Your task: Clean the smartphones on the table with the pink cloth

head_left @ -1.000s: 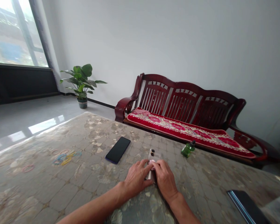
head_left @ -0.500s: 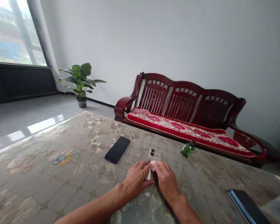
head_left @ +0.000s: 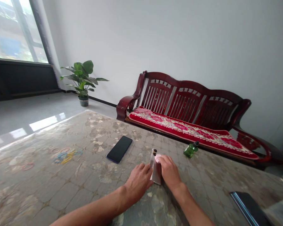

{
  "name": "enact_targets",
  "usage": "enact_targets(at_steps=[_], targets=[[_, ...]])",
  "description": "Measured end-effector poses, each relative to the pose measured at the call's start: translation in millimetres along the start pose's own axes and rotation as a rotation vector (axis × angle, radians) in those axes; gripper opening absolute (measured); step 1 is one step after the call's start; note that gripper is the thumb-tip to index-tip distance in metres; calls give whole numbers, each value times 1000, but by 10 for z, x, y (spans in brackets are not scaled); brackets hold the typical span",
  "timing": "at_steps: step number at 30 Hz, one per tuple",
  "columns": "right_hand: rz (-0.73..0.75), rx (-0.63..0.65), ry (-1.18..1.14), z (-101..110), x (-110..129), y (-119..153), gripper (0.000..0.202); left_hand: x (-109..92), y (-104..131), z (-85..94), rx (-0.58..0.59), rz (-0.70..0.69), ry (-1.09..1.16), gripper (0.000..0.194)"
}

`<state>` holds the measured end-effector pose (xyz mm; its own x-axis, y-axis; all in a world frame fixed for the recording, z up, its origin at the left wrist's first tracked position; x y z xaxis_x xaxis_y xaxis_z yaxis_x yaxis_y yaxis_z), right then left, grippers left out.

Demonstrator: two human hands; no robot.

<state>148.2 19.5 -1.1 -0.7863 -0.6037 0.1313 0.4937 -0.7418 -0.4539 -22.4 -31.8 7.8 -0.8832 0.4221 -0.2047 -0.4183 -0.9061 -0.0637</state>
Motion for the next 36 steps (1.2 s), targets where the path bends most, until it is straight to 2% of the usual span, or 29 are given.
enact_targets(at_steps=[5,11,14,21,23,26,32,36], targets=[[-71,16,46,-43,-152,-247,24,5,-22,-6,-5,-34,-32,26],[-5,93,21,85,77,55,33,3,-48,-37,4,-75,-108,22],[8,93,-14,117,97,130,34,-11,-46,-31,14,-104,-144,20],[-85,2,32,-69,-201,-275,25,-41,-51,-17,11,-81,-108,21],[-86,-23,24,-101,-221,-306,24,-43,-55,-12,6,-43,-76,24],[-85,-33,33,-76,-136,-183,28,-45,-57,-8,11,-8,-47,25],[-3,-28,-2,59,229,243,28,-64,-58,-31,0,-1,-72,20],[6,-57,-33,92,320,335,23,-111,-51,-17,9,-66,-162,17]])
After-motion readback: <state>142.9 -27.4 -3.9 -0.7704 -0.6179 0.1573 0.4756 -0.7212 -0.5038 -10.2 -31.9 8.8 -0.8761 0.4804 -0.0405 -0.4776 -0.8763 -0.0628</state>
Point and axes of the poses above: each hand's wrist, its own y-axis away from the middle knuckle, its own z-axis out of the back of the hand, x = y × z, the point moved 1 cm from there along -y, towards the middle knuckle, and after that the axes turned 6 degrees about z, right-handed, at the moved point
